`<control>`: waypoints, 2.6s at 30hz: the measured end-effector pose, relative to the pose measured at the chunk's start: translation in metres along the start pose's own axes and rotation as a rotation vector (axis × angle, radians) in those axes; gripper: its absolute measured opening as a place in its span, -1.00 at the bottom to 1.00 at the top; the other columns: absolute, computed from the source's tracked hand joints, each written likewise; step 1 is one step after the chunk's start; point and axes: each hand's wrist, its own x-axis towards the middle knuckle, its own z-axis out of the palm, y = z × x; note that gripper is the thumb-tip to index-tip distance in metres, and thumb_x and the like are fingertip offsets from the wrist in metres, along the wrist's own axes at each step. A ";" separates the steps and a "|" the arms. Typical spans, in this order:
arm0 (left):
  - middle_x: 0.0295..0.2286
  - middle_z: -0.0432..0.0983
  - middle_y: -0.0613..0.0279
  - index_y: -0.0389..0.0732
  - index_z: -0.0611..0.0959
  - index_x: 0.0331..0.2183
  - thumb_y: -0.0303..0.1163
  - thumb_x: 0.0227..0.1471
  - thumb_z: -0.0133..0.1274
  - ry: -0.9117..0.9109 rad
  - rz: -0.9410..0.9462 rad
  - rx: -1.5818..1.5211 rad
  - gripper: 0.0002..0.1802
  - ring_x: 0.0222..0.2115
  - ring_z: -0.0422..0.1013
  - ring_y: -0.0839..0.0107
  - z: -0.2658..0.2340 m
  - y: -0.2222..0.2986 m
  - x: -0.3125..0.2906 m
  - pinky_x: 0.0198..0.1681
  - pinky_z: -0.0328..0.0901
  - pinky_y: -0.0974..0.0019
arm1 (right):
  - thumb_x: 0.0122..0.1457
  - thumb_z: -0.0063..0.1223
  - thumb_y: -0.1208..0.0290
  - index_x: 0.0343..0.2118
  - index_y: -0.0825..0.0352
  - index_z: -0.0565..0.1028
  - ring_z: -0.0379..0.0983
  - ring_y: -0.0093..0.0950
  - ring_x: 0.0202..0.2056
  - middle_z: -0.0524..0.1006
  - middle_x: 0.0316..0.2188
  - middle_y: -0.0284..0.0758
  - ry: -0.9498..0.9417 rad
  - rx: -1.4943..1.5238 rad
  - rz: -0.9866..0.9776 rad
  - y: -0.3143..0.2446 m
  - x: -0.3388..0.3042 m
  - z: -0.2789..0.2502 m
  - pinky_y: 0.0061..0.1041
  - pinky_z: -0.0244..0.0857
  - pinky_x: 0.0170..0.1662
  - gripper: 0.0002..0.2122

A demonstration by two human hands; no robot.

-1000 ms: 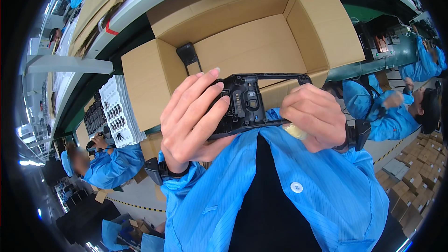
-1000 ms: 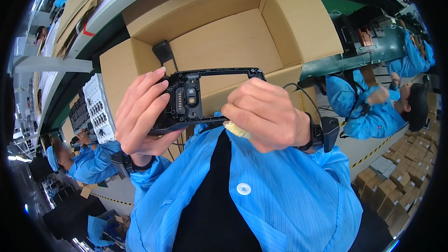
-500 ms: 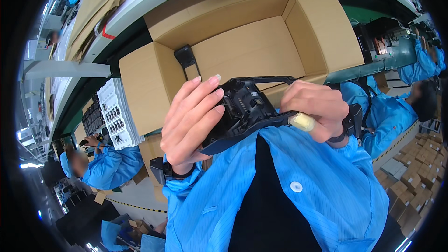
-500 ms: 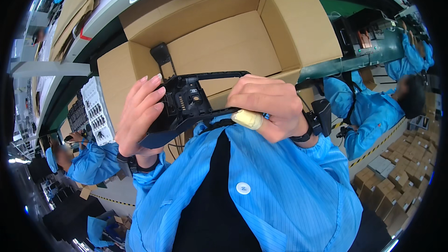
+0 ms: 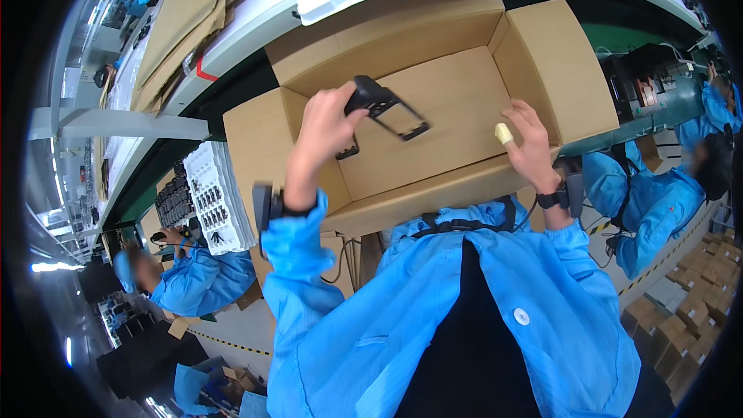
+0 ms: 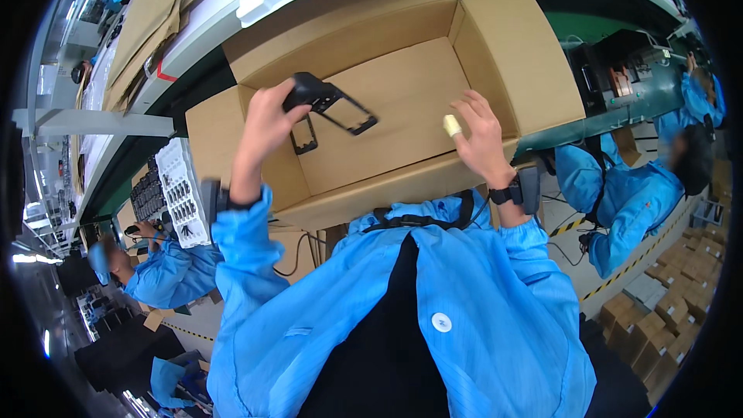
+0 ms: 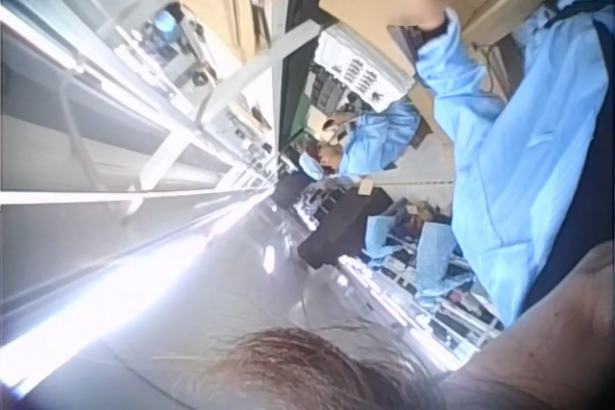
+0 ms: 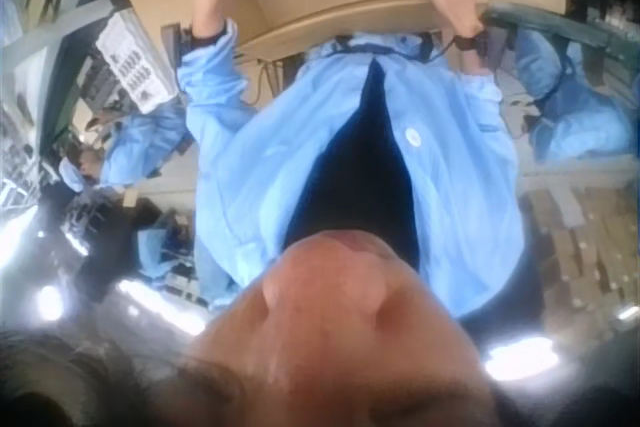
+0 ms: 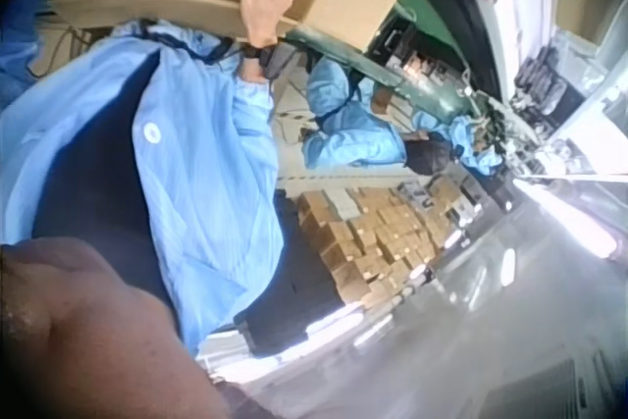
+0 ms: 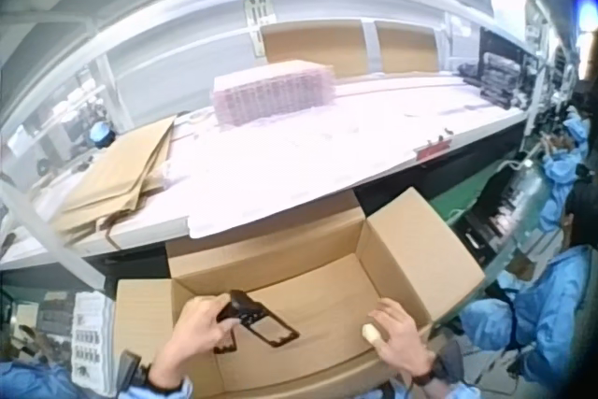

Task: Picking up black plastic electronic housings and organizing them into a cardboard box on an assembly line.

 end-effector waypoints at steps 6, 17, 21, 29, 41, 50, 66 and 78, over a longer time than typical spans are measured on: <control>-0.31 0.62 -0.11 -0.16 0.68 -0.19 -0.40 -0.21 0.34 -0.576 -0.099 0.194 -0.58 -0.20 0.52 -0.09 0.101 -0.137 0.064 -0.11 0.41 0.02 | 0.00 0.07 0.58 -0.24 0.42 0.49 0.46 0.01 -0.14 0.52 -0.27 -0.01 -0.034 -0.190 0.158 0.027 -0.015 0.023 -0.10 0.37 -0.11 -0.79; -0.29 0.59 -0.07 -0.43 0.57 -0.16 -0.48 -0.24 0.21 -0.136 -0.175 0.794 -0.50 -0.25 0.55 0.05 0.157 -0.128 0.032 -0.27 0.44 -0.05 | 0.06 0.05 0.56 -0.32 0.41 0.45 0.45 0.03 -0.39 0.49 -0.45 0.00 -0.012 -0.180 0.237 0.031 -0.016 0.025 -0.07 0.32 -0.35 -0.88; -0.29 0.55 -0.09 -0.47 0.56 -0.16 -0.44 -0.27 0.25 0.029 -0.038 1.030 -0.46 -0.25 0.52 0.06 0.152 -0.094 0.022 -0.23 0.43 0.00 | 0.07 0.04 0.56 -0.34 0.42 0.45 0.44 0.03 -0.42 0.49 -0.48 -0.01 -0.032 -0.213 0.188 0.027 -0.017 0.021 -0.07 0.29 -0.38 -0.90; -0.50 0.55 -0.27 -0.38 0.64 -0.38 -0.40 -0.05 0.06 -0.370 -0.189 -0.200 -0.77 -0.44 0.52 -0.22 0.133 0.070 -0.061 -0.28 0.44 -0.10 | 0.06 0.04 0.56 -0.40 0.42 0.45 0.41 0.02 -0.49 0.46 -0.54 -0.02 -0.039 -0.189 0.149 0.029 -0.015 0.023 -0.08 0.25 -0.42 -0.94; -0.56 0.58 -0.07 -0.34 0.61 -0.51 -0.40 -0.19 0.06 0.193 -0.012 0.049 -0.81 -0.48 0.56 0.04 0.187 0.102 -0.095 -0.36 0.43 0.09 | -0.02 0.02 0.49 -0.44 0.51 0.59 0.54 -0.23 -0.50 0.56 -0.57 0.00 -0.762 -0.274 0.189 0.064 0.012 0.024 -0.29 0.37 -0.36 -0.81; -0.54 0.60 -0.02 -0.32 0.61 -0.49 -0.36 -0.18 0.07 0.470 -0.125 0.062 -0.79 -0.44 0.57 0.09 0.211 0.111 -0.114 -0.27 0.41 0.10 | -0.02 0.02 0.53 -0.44 0.49 0.58 0.50 -0.25 -0.52 0.52 -0.60 0.00 -0.752 -0.305 -0.028 0.045 0.010 0.019 -0.26 0.34 -0.37 -0.85; -0.31 0.57 -0.07 -0.39 0.62 -0.33 -0.61 -0.12 0.11 1.028 -0.315 0.131 -0.80 -0.18 0.51 -0.01 0.241 0.258 -0.218 0.07 0.35 -0.04 | 0.09 0.10 0.39 -0.41 0.36 0.44 0.49 0.06 -0.47 0.52 -0.58 0.01 -0.236 -0.340 -0.255 0.051 -0.030 0.017 0.05 0.33 -0.38 -0.85; -0.54 0.59 -0.03 -0.43 0.67 -0.39 -0.50 -0.06 0.04 0.884 -1.589 -1.204 -0.79 -0.45 0.59 0.06 0.473 0.252 -0.506 -0.40 0.48 0.13 | 0.16 0.03 0.42 -0.31 0.35 0.40 0.50 0.02 -0.41 0.54 -0.50 -0.02 -0.197 -0.274 -0.281 0.063 -0.035 0.023 0.01 0.34 -0.36 -0.88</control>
